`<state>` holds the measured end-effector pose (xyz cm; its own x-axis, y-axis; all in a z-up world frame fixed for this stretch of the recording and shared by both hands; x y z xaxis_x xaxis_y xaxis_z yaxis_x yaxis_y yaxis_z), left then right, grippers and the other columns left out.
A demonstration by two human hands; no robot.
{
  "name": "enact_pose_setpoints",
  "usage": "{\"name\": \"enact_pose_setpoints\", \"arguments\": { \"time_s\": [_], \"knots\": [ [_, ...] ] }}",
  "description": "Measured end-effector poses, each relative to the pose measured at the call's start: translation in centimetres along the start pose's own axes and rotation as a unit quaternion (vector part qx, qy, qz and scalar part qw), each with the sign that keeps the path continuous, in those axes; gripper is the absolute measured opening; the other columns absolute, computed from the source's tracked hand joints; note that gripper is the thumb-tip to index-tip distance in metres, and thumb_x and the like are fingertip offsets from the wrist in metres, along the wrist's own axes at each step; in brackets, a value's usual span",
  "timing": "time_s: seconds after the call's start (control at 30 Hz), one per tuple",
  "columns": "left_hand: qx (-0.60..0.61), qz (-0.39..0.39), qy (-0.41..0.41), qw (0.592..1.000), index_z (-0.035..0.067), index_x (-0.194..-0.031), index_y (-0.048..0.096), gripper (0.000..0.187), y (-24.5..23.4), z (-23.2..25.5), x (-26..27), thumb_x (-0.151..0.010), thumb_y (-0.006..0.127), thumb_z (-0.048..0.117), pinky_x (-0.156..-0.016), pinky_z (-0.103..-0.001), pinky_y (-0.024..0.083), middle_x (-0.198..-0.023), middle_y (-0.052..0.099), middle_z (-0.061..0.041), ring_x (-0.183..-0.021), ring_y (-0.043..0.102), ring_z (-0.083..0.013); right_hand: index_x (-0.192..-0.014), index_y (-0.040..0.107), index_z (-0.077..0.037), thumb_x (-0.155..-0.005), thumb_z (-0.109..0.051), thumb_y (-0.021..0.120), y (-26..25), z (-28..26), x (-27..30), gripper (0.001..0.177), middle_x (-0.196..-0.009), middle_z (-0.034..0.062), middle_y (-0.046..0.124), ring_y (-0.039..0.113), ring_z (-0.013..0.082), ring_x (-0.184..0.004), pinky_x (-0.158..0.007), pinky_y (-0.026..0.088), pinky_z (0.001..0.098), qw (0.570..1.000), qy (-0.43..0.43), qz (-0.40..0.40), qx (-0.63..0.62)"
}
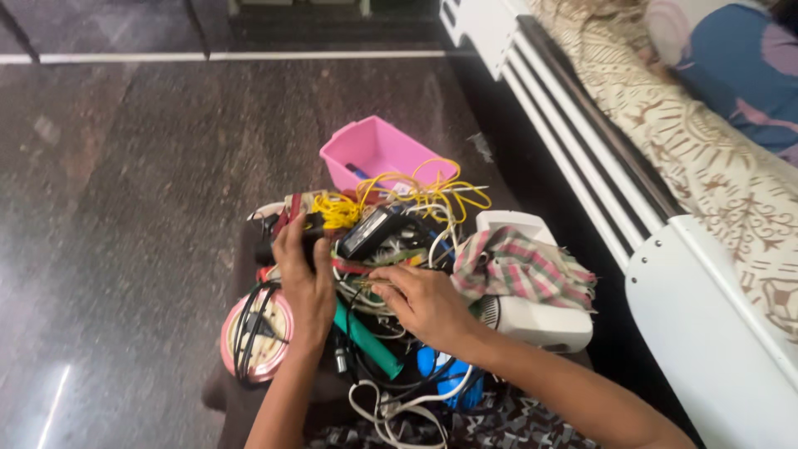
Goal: The person sits on the floor and uses a screwdriver to open and manipulate a small black electronic device. They also handle a teal hair straightener, a blue and white hair dryer, and various wires and cables.
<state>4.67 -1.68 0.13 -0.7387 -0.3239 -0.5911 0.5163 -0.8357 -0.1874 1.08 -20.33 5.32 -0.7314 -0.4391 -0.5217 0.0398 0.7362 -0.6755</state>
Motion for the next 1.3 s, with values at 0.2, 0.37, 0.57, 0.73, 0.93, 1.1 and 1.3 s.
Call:
{"name": "enact_pose_setpoints", "arguments": {
  "time_s": [0.2,0.37,0.57,0.73,0.93,1.1,1.3],
  "knots": [
    [0.026,0.042,0.007,0.999,0.002,-0.149,0.046,0.042,-0.7,-0.4,-0.1,-0.111,0.051,0.019,-0.115,-0.04,0.04,-0.143,0.053,-0.019,-0.134,0.053,-0.0305,-0.12,0.07,-0.001,-0.103,-0.032,0.061,3.5,7.3,2.2,0.036,-0.077,0.0032,0.068,0.062,0.0082,-0.053,-0.044,0.045,0.0215,0.834,0.348,-0.065,-0.423],
    [0.101,0.062,-0.005,0.993,0.002,-0.151,0.043,0.045,-0.8,-0.4,-0.3,-0.113,0.05,0.025,-0.112,-0.035,0.044,-0.14,0.055,-0.014,-0.127,0.056,-0.0233,-0.122,0.069,-0.003,-0.104,-0.027,0.059,3.5,6.9,2.4,0.031,-0.082,0.005,0.071,0.065,0.0077,-0.064,-0.053,0.051,0.0216,0.845,0.319,-0.054,-0.426],
    [0.157,0.068,-0.091,0.981,0.003,-0.151,0.044,0.047,-1.0,-1.0,-0.7,-0.113,0.047,0.03,-0.108,-0.032,0.045,-0.138,0.057,-0.011,-0.124,0.055,-0.0177,-0.127,0.069,-0.007,-0.092,-0.002,0.067,0.2,1.2,2.0,0.036,-0.115,0.0124,0.074,0.075,0.0253,-0.099,-0.083,0.061,0.0332,0.995,-0.03,-0.026,-0.087],
    [0.163,0.056,-0.132,0.976,0.003,-0.145,0.052,0.044,-1.0,-1.5,-0.9,-0.111,0.051,0.03,-0.105,-0.031,0.047,-0.134,0.061,-0.011,-0.12,0.058,-0.0162,-0.13,0.069,-0.01,-0.084,0.001,0.068,-1.1,-1.3,1.0,0.047,-0.12,0.013,0.073,0.074,0.0305,-0.102,-0.085,0.06,0.036,0.987,-0.147,-0.04,0.053],
    [0.15,0.054,-0.076,0.984,0.0,-0.144,0.051,0.045,-0.9,-1.4,-0.6,-0.111,0.055,0.03,-0.105,-0.032,0.048,-0.134,0.061,-0.013,-0.12,0.059,-0.0182,-0.125,0.072,-0.011,-0.099,-0.022,0.067,0.2,0.5,0.7,0.028,-0.089,0.0131,0.078,0.077,0.0235,-0.075,-0.069,0.059,0.0323,0.946,0.248,-0.152,-0.145],
    [0.114,0.071,-0.057,0.989,0.0,-0.144,0.049,0.048,-1.0,-1.1,-0.6,-0.111,0.055,0.033,-0.101,-0.032,0.051,-0.13,0.063,-0.013,-0.116,0.062,-0.0182,-0.122,0.071,-0.004,-0.101,-0.019,0.066,-0.6,-0.7,0.2,0.027,-0.111,0.0124,0.078,0.079,0.0231,-0.093,-0.08,0.061,0.0316,0.989,0.045,-0.037,-0.133],
    [0.15,0.058,-0.101,0.982,0.002,-0.145,0.048,0.048,-0.7,-1.4,-0.8,-0.109,0.054,0.034,-0.099,-0.031,0.053,-0.129,0.063,-0.011,-0.114,0.063,-0.0171,-0.123,0.069,-0.005,-0.099,-0.017,0.067,-0.5,-0.7,0.4,0.027,-0.111,0.0117,0.077,0.079,0.0245,-0.096,-0.081,0.061,0.0317,0.99,0.062,-0.059,-0.113]
  ]
}}
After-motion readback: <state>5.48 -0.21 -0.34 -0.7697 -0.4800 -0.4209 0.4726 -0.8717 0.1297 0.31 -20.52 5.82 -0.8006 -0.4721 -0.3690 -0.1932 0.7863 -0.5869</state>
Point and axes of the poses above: each hand's wrist, its own x-axis away from the middle knuckle, its own y-axis out of the palm, z = x × y, the point moved 4 cm from there along -x, towards the middle knuckle
